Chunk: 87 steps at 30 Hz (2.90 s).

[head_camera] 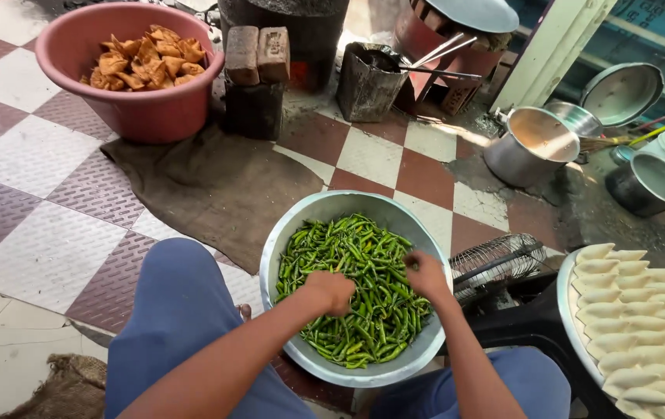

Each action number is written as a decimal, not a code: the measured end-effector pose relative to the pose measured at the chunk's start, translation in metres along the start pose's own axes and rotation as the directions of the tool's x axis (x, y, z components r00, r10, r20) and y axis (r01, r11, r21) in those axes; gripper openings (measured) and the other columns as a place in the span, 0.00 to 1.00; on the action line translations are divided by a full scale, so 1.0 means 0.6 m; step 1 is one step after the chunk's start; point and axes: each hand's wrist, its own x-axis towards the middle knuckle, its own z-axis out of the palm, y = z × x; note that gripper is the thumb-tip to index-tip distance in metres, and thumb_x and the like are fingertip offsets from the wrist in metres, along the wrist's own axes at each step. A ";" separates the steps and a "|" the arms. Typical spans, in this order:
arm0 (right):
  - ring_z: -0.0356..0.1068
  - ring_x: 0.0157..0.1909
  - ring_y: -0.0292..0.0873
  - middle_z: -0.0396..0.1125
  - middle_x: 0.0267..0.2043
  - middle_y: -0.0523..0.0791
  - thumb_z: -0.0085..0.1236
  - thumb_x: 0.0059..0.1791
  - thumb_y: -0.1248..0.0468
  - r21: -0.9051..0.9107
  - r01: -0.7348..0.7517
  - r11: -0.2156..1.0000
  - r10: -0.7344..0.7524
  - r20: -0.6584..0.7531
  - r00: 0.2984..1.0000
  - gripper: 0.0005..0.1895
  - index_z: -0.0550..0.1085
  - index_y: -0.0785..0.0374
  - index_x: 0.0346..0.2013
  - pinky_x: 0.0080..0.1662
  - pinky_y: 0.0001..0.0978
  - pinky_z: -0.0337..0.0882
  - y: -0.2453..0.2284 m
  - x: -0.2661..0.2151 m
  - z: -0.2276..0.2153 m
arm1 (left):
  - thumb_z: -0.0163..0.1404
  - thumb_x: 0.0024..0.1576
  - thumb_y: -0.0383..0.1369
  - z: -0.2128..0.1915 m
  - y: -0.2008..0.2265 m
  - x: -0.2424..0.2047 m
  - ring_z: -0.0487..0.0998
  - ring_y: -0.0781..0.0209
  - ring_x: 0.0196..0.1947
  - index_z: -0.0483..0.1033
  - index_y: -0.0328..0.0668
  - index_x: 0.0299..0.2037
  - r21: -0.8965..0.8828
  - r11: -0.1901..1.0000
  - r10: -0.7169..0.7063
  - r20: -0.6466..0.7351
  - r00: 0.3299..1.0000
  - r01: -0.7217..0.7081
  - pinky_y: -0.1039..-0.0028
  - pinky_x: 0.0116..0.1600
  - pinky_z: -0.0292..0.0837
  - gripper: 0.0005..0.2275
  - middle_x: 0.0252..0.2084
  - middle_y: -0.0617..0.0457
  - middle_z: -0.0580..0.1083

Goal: Sorting green chilis in a large metal bowl.

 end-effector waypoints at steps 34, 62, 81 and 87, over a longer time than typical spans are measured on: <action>0.68 0.37 0.36 0.76 0.47 0.44 0.50 0.51 0.69 0.666 -0.422 0.615 0.236 0.355 0.904 0.16 0.80 0.68 0.50 0.37 0.31 0.67 -0.172 -0.016 -0.054 | 0.48 0.62 0.47 -0.034 -0.022 0.041 0.75 0.39 0.53 0.71 0.38 0.51 -0.388 0.902 -0.005 -0.451 0.892 -0.191 0.52 0.57 0.70 0.19 0.51 0.38 0.74; 0.76 0.48 0.57 0.75 0.45 0.54 0.56 0.43 0.65 -0.081 0.130 0.988 -0.135 -0.050 0.990 0.17 0.78 0.62 0.46 0.52 0.44 0.74 -0.121 0.210 0.067 | 0.51 0.56 0.35 -0.051 0.005 -0.017 0.83 0.45 0.47 0.84 0.43 0.42 -0.225 0.960 -0.214 -0.208 0.954 0.167 0.57 0.51 0.79 0.10 0.46 0.43 0.80; 0.74 0.29 0.38 0.74 0.32 0.47 0.62 0.49 0.68 0.758 -0.337 0.558 0.136 0.316 0.939 0.10 0.77 0.74 0.41 0.29 0.28 0.75 -0.198 -0.017 -0.125 | 0.43 0.64 0.43 -0.046 0.031 -0.016 0.74 0.36 0.47 0.68 0.40 0.58 -0.296 0.897 0.013 -0.724 0.689 -0.328 0.48 0.49 0.70 0.18 0.48 0.37 0.71; 0.73 0.27 0.37 0.74 0.32 0.47 0.62 0.50 0.66 0.829 -0.437 0.348 0.142 0.414 0.899 0.09 0.77 0.72 0.39 0.28 0.27 0.73 -0.162 -0.095 -0.099 | 0.45 0.63 0.42 -0.030 0.073 -0.051 0.70 0.40 0.49 0.73 0.45 0.47 -0.211 0.943 0.051 -0.673 0.738 -0.258 0.49 0.49 0.64 0.12 0.45 0.40 0.68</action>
